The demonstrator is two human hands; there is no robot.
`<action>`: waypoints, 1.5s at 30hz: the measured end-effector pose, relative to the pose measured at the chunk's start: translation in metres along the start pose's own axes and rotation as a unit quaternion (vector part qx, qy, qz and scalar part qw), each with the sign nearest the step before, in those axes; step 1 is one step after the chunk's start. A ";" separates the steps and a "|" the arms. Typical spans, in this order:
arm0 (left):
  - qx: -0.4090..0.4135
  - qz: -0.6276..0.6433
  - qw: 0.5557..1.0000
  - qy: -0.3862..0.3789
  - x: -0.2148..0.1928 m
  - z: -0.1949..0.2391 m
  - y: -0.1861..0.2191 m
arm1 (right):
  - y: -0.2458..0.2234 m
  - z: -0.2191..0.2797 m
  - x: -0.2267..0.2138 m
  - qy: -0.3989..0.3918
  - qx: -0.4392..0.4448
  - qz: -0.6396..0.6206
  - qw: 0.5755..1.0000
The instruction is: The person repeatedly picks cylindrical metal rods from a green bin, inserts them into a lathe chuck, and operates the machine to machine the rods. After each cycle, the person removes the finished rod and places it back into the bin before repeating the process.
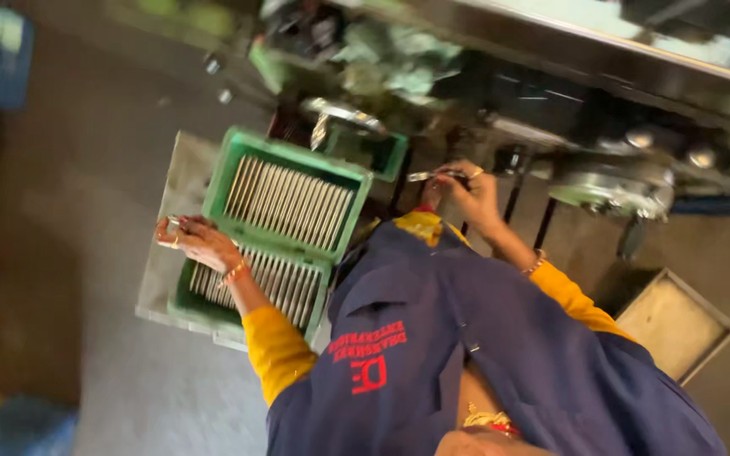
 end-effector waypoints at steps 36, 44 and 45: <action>-0.154 0.320 0.653 -0.669 0.239 0.288 0.200 | -0.080 0.009 -0.024 0.041 -0.118 -0.123 0.985; 0.378 -0.009 0.644 -0.665 0.254 0.284 0.207 | -0.003 0.032 0.025 0.002 0.257 -0.418 0.871; 0.404 -0.050 0.619 -0.671 0.258 0.286 0.201 | 0.007 0.043 0.035 -0.007 0.330 -0.464 0.822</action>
Point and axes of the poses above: each hand's wrist, its own z-axis away from the middle knuckle, its own x-axis out of the palm, y = z × x, the point moved 7 cm from there along -z, towards the middle knuckle, and after that the axes turned 3 degrees about -y, right-handed, at the moved point
